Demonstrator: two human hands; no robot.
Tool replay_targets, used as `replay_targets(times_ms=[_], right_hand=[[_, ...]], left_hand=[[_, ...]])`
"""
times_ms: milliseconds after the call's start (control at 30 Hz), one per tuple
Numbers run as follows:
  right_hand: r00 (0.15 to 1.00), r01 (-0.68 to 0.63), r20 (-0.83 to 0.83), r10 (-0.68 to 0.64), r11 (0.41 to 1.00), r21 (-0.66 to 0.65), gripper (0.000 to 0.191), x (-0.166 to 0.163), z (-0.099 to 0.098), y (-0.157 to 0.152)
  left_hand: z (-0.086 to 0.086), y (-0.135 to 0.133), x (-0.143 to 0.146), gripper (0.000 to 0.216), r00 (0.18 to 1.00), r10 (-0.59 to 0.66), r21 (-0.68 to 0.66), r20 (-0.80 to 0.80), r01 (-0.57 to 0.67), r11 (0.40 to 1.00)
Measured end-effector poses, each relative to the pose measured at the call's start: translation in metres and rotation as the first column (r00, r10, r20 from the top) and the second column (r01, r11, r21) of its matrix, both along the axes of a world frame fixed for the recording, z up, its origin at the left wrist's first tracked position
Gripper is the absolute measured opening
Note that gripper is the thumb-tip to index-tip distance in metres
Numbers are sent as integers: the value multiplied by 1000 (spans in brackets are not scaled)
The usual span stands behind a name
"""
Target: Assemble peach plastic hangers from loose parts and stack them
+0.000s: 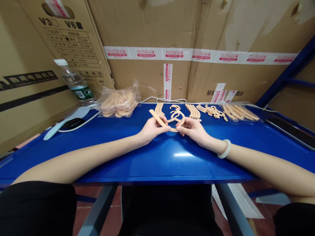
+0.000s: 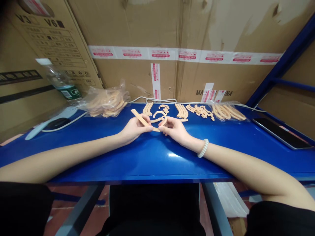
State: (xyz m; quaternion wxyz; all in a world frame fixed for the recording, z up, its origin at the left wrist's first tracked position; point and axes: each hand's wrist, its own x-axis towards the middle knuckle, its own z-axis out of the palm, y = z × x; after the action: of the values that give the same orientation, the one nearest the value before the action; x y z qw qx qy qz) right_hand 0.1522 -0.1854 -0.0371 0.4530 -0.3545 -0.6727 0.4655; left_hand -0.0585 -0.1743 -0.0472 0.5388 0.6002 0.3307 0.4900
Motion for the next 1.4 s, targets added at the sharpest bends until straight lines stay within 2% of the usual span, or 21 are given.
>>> replay_targets(times_ms=[100,167,267,333,367,433,467,533,600,667,767,900,1000,1067,1167,1233,1300,1400], right_hand=[[997,-72,-33,71,996,-52,40,-4,0,-4],[992,-118,-47,115,991,-64,41,-7,1,-7],[994,-106,-46,104,994,-34,39,-5,8,-5],[999,-7,-30,10,997,82,34,5,17,3],[998,63,-5,-63,981,181,30,12,22,10],[963,168,124,-241,890,424,19,32,31,27],[914,157,236,-329,826,542,14,42,34,36],[784,20,455,-423,749,663,9,61,36,54],[679,-80,576,-456,734,674,8,74,33,69],[619,-146,640,-455,734,663,9,80,27,80],[586,-197,678,-443,734,650,9,82,19,88],[593,-195,691,-414,758,622,11,81,17,92],[675,-124,631,-383,784,609,10,79,19,90],[760,-2,527,-380,810,587,9,76,22,87],[874,263,261,-409,851,454,18,69,28,78],[908,383,31,-417,859,339,25,62,34,67],[909,415,-160,-385,869,269,29,53,42,54],[915,360,-266,-304,913,191,34,42,55,33]], left_hand=[[3,-4,0,49,993,-70,48,-93,75,996],[5,-5,0,42,979,-113,78,-169,127,989],[5,-6,-1,34,975,-119,53,-188,131,990],[4,-5,-1,34,986,-108,4,-130,109,994],[3,-4,0,35,991,-98,-22,-92,96,995],[2,-3,0,37,997,-79,-71,-25,77,995],[2,-2,1,38,997,-72,-90,-2,72,993],[2,-2,1,37,997,-71,-109,17,73,991],[3,-1,1,36,997,-73,-112,15,74,991],[3,-1,1,35,998,-70,-119,7,71,990],[4,-1,1,34,997,-71,-136,4,71,988],[4,-2,0,36,998,-64,-150,3,63,987],[4,-1,-1,36,998,-65,-156,12,66,986],[4,-1,-1,35,997,-70,-162,26,73,984],[3,0,-1,36,995,-74,-168,59,83,982],[2,1,-1,37,995,-73,-156,71,84,984],[2,2,-1,38,996,-67,-128,67,75,989],[2,4,-1,37,997,-63,-91,54,68,994]])
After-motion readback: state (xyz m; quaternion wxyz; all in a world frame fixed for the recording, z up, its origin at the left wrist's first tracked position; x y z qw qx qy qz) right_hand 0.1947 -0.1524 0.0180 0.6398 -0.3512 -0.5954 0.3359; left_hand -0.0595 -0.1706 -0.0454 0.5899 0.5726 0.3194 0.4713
